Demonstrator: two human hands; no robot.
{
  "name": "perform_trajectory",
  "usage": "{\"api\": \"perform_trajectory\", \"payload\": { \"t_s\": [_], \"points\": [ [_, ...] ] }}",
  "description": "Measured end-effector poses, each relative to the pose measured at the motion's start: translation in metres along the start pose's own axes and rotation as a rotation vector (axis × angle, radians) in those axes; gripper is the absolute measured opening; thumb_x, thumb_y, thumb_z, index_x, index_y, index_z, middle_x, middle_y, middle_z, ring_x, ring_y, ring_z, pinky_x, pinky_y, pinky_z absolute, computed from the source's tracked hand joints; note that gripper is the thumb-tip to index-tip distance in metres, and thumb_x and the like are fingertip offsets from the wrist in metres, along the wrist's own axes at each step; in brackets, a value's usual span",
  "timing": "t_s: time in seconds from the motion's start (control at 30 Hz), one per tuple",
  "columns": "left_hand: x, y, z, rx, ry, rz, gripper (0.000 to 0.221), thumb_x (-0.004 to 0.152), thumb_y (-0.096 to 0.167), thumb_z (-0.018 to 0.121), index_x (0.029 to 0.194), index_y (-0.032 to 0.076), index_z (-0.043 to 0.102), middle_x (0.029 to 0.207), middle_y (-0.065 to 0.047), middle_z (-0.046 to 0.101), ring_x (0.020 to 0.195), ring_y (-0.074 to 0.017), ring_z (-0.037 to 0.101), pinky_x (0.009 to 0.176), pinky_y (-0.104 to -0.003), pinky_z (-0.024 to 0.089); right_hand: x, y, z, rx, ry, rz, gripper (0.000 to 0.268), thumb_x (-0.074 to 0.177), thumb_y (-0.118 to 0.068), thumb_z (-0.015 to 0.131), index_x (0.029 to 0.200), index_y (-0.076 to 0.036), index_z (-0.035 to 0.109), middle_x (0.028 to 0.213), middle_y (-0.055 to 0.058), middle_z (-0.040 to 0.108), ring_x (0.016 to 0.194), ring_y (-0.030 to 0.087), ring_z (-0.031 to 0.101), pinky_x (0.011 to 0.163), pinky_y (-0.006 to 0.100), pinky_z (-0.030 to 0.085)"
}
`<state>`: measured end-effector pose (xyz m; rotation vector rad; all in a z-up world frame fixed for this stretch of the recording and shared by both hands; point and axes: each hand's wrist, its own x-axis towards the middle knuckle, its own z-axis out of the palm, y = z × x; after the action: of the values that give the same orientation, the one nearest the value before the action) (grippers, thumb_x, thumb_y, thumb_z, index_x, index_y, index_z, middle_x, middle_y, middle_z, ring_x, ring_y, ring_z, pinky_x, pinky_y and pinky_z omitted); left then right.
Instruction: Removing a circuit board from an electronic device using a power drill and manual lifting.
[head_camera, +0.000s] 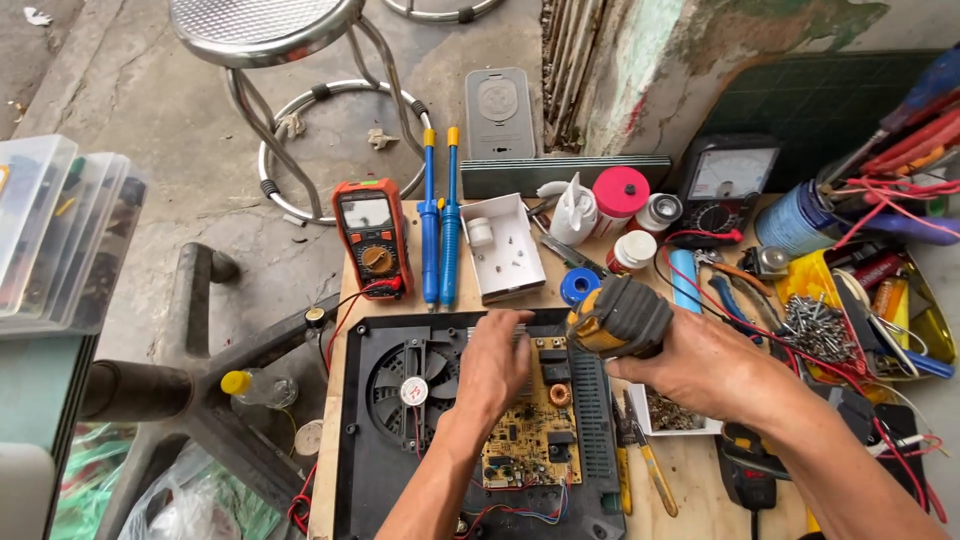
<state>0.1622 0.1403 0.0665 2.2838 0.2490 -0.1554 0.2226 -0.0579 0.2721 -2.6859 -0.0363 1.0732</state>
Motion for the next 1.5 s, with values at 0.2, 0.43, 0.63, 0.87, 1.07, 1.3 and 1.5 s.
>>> {"api": "perform_trajectory", "payload": {
  "t_s": [0.2,0.43,0.63,0.87,1.07,1.3,1.5],
  "points": [
    [0.024,-0.048,0.06,0.289,0.012,0.414,0.05,0.09,0.025,0.066,0.139,0.018,0.071,0.134,-0.007,0.068,0.142,-0.0297,0.056,0.108,-0.044,0.047,-0.026,-0.011,-0.015,0.102,-0.049,-0.086,0.057,0.102,-0.034,0.082,0.151,-0.014,0.062,0.146,0.028,0.074,0.142,0.046,0.07,0.12,0.064,0.053],
    [0.03,-0.037,0.064,0.392,-0.012,0.404,0.049,0.084,0.037,0.061,0.127,0.017,0.078,0.123,-0.006,0.076,0.134,-0.0269,0.063,0.106,-0.044,0.043,-0.028,-0.008,-0.014,0.102,-0.022,-0.076,0.056,0.101,-0.038,0.082,0.147,-0.014,0.063,0.14,0.026,0.078,0.135,0.045,0.076,0.113,0.06,0.058],
    [0.026,-0.033,0.063,0.35,0.021,0.365,0.057,0.083,0.042,0.061,0.13,0.014,0.077,0.122,-0.011,0.077,0.133,-0.0291,0.065,0.109,-0.045,0.042,-0.028,-0.007,-0.015,0.075,0.032,-0.075,0.057,0.1,-0.042,0.081,0.146,-0.015,0.06,0.139,0.026,0.078,0.134,0.043,0.076,0.113,0.06,0.058],
    [0.026,0.013,0.056,0.458,0.011,0.216,0.031,0.11,0.036,0.06,0.095,0.017,0.079,0.092,-0.006,0.078,0.096,-0.0296,0.065,0.089,-0.049,0.042,-0.033,0.01,-0.017,0.034,0.16,0.089,0.061,0.084,-0.058,0.08,0.14,-0.037,0.068,0.139,0.011,0.079,0.142,0.034,0.063,0.111,0.047,0.054],
    [0.05,0.041,0.061,0.652,-0.163,-0.027,0.029,0.114,0.029,0.056,0.099,0.021,0.079,0.095,-0.002,0.08,0.1,-0.0254,0.066,0.1,-0.049,0.039,-0.044,0.019,-0.023,0.198,0.244,0.026,0.059,0.081,-0.045,0.086,0.139,-0.039,0.08,0.14,-0.009,0.084,0.132,0.014,0.076,0.111,0.036,0.055],
    [0.062,0.063,0.051,0.751,-0.341,-0.079,0.022,0.113,0.007,0.05,0.105,0.016,0.068,0.081,0.002,0.061,0.086,-0.0156,0.063,0.127,-0.059,0.038,-0.051,0.022,-0.029,0.281,0.208,0.016,0.059,0.082,-0.04,0.087,0.14,-0.039,0.082,0.145,-0.013,0.082,0.136,0.014,0.074,0.117,0.035,0.053],
    [0.06,0.056,0.063,0.799,-0.337,-0.008,0.024,0.111,0.003,0.055,0.1,0.018,0.07,0.082,0.003,0.064,0.084,-0.0153,0.062,0.114,-0.05,0.046,-0.049,0.024,-0.036,0.282,0.213,0.092,0.06,0.082,-0.041,0.087,0.142,-0.043,0.078,0.144,-0.012,0.083,0.14,0.017,0.072,0.116,0.038,0.053]
  ]
}}
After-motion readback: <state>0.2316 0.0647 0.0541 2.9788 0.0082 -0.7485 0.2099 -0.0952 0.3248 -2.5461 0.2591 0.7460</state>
